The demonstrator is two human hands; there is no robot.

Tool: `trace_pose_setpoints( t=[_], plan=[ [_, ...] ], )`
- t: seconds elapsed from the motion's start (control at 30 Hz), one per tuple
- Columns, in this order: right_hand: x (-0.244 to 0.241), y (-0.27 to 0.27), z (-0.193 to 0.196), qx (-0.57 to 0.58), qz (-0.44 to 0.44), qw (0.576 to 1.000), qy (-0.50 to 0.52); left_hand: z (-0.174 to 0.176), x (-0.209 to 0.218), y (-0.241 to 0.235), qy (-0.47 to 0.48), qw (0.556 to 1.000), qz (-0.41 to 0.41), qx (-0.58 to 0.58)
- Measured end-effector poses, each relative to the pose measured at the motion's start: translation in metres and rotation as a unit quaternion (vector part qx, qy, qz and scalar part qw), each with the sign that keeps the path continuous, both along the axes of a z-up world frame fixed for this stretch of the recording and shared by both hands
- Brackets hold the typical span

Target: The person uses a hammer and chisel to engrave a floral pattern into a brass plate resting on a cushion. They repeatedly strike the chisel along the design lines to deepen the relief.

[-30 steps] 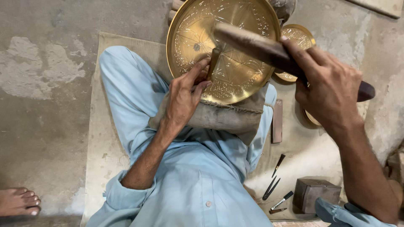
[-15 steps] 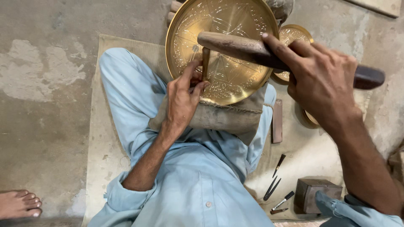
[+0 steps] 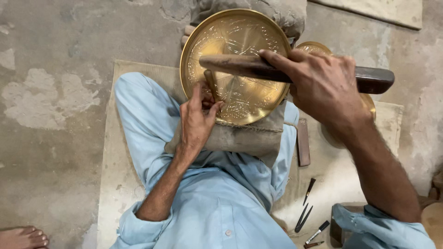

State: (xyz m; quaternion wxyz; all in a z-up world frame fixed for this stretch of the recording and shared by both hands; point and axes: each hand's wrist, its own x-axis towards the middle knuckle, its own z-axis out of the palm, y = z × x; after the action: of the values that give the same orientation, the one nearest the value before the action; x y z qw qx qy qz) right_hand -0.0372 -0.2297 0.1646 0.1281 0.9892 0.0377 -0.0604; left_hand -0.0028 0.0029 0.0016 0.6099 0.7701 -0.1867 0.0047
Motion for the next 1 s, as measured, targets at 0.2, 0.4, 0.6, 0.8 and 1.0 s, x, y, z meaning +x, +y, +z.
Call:
trace_pose_setpoints(
  t=[0.2, 0.4, 0.6, 0.8, 1.0],
  plan=[
    [0.004, -0.001, -0.002, 0.221, -0.037, 0.963, -0.150, -0.005, 0.000, 0.000, -0.012, 1.000, -0.001, 0.002],
    [-0.013, -0.010, -0.011, 0.130, 0.100, 0.969, -0.185, -0.006, 0.000, 0.015, -0.057, 0.998, 0.010, -0.018],
    [-0.082, -0.025, -0.061, 0.590, -0.055, 0.772, -0.229, -0.016, 0.006, 0.081, -0.015, 0.991, 0.118, -0.054],
    [-0.145, -0.024, -0.161, 0.776, -0.143, 0.554, -0.267, -0.051, 0.007, 0.121, 0.071, 0.972, 0.149, -0.168],
    [-0.180, -0.014, -0.228, 0.765, -0.212, 0.554, -0.250, -0.070, 0.023, 0.118, 0.135, 0.971, 0.116, -0.161]
  ],
)
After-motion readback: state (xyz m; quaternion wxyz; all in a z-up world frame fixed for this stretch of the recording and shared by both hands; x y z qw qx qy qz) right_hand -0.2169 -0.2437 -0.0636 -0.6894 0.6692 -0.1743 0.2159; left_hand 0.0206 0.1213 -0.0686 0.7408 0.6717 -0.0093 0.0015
